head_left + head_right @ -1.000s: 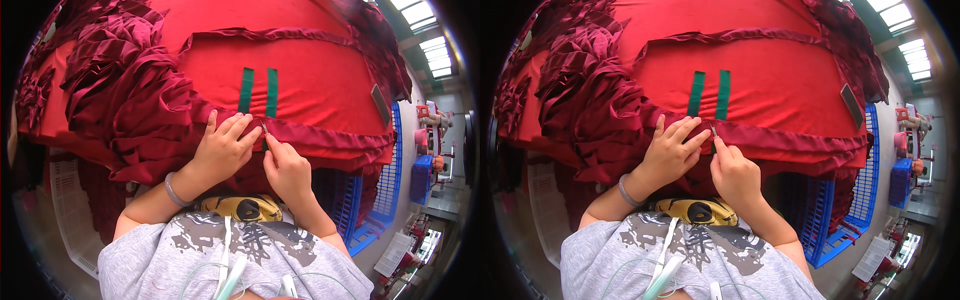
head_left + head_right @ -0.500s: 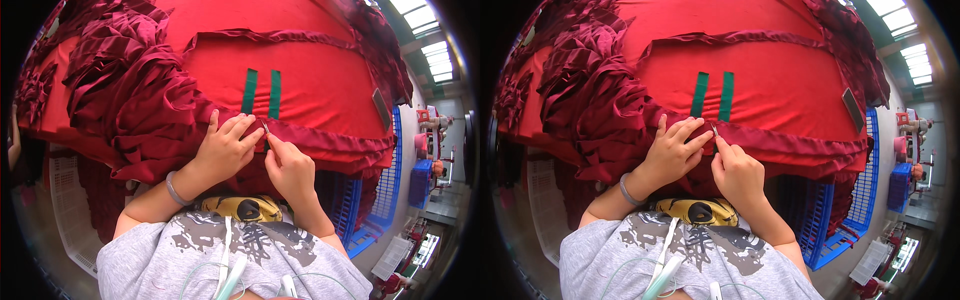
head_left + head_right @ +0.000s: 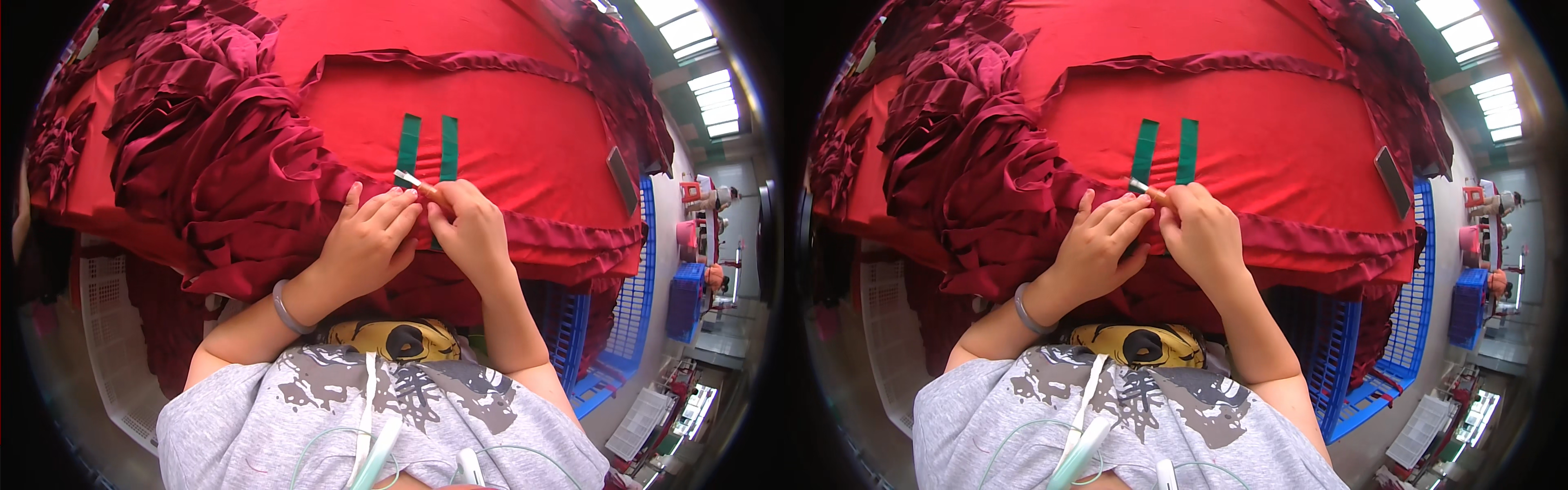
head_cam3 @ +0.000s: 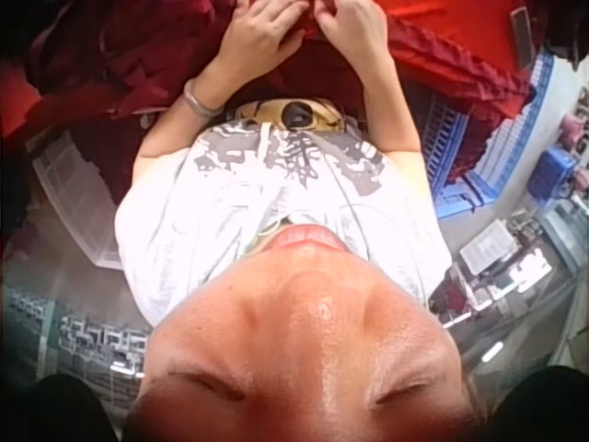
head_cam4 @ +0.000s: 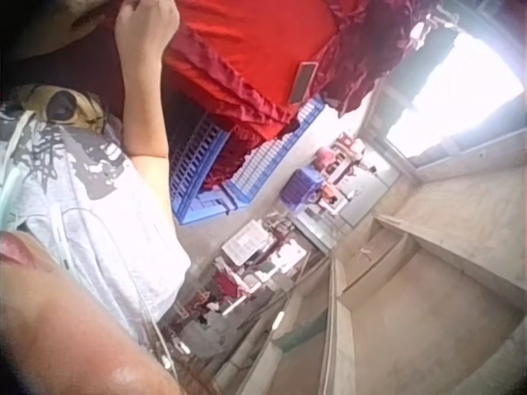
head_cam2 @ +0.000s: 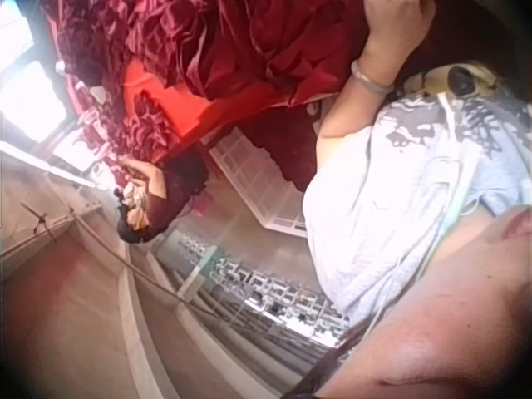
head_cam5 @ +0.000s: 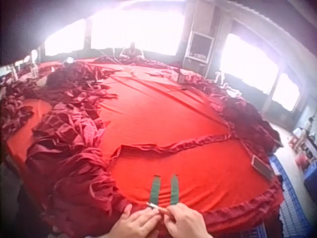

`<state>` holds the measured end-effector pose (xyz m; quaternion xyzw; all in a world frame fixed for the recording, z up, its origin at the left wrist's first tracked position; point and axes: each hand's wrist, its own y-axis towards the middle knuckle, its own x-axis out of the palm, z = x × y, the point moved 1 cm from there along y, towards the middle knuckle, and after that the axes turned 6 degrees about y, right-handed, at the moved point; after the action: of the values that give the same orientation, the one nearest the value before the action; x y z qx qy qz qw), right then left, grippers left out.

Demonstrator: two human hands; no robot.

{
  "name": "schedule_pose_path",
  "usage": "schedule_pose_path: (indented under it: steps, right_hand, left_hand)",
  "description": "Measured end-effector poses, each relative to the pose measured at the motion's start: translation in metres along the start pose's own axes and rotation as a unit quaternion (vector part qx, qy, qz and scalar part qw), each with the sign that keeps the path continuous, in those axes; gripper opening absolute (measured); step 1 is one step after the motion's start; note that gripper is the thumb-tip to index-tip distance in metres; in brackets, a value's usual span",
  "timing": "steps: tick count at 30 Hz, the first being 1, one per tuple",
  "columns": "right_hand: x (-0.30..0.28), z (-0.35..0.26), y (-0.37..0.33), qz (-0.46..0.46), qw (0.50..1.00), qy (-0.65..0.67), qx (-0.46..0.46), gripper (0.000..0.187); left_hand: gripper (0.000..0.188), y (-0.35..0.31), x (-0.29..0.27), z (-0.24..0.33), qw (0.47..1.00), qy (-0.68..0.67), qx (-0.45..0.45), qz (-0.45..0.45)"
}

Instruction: The person uses a small orange utility knife to cut long strips from a large piece of maroon fabric laid on a red work table. They align the blade with the fabric edge, slice through the material, and pull the cut strip away to reveal the remaining piece, repeating this process multiple times.

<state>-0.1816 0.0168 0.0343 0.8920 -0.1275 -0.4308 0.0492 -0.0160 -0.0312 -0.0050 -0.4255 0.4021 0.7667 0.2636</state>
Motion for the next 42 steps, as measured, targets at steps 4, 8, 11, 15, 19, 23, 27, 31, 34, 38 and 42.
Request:
schedule_pose_path:
  steps: [4,8,11,15,19,23,27,31,34,38,42]
  right_hand:
    - [0.006,0.006,0.007,0.088,0.995,0.044,-0.001,0.01]
    - [-0.025,0.023,-0.004,0.188,0.963,0.164,0.106,0.016]
    - [-0.046,0.05,-0.021,0.214,0.961,0.114,0.135,0.022]
    - [-0.089,0.098,-0.054,0.222,0.96,-0.117,0.124,0.017]
    - [-0.124,0.124,-0.106,0.242,0.928,-0.135,0.25,0.024]
    - [-0.148,0.105,-0.12,0.294,0.871,-0.106,0.38,0.026]
    - [-0.145,0.103,-0.123,0.349,0.89,-0.098,0.278,0.025]
    - [-0.129,0.098,-0.119,0.423,0.885,-0.013,0.193,0.011]
    - [-0.126,0.091,-0.127,0.388,0.895,0.025,0.22,0.018]
    - [-0.124,0.086,-0.143,0.364,0.908,0.048,0.202,0.043]
    - [-0.116,0.096,-0.153,0.369,0.891,0.165,0.206,0.046]
  left_hand:
    - [0.038,-0.001,-0.003,-0.002,1.0,0.003,0.011,0.005]
    - [0.023,-0.001,-0.01,-0.002,0.999,0.005,0.032,0.03]
    - [0.009,-0.004,-0.041,-0.019,0.998,0.024,0.025,0.059]
    - [0.015,-0.006,-0.115,-0.064,0.966,0.139,-0.113,0.188]
    - [0.017,-0.006,-0.167,-0.1,0.879,0.3,-0.273,0.252]
    - [0.027,0.033,-0.159,-0.08,0.875,0.362,-0.232,0.222]
    - [0.02,0.117,-0.096,-0.056,0.951,0.163,-0.049,0.259]
    - [0.03,0.209,-0.021,-0.053,0.96,0.161,-0.205,-0.102]
    - [0.034,0.223,0.028,-0.07,0.96,0.17,-0.199,-0.094]
    - [0.03,0.224,0.036,-0.09,0.961,0.196,-0.184,-0.068]
    - [0.025,0.221,0.027,-0.08,0.973,0.181,-0.141,0.0]
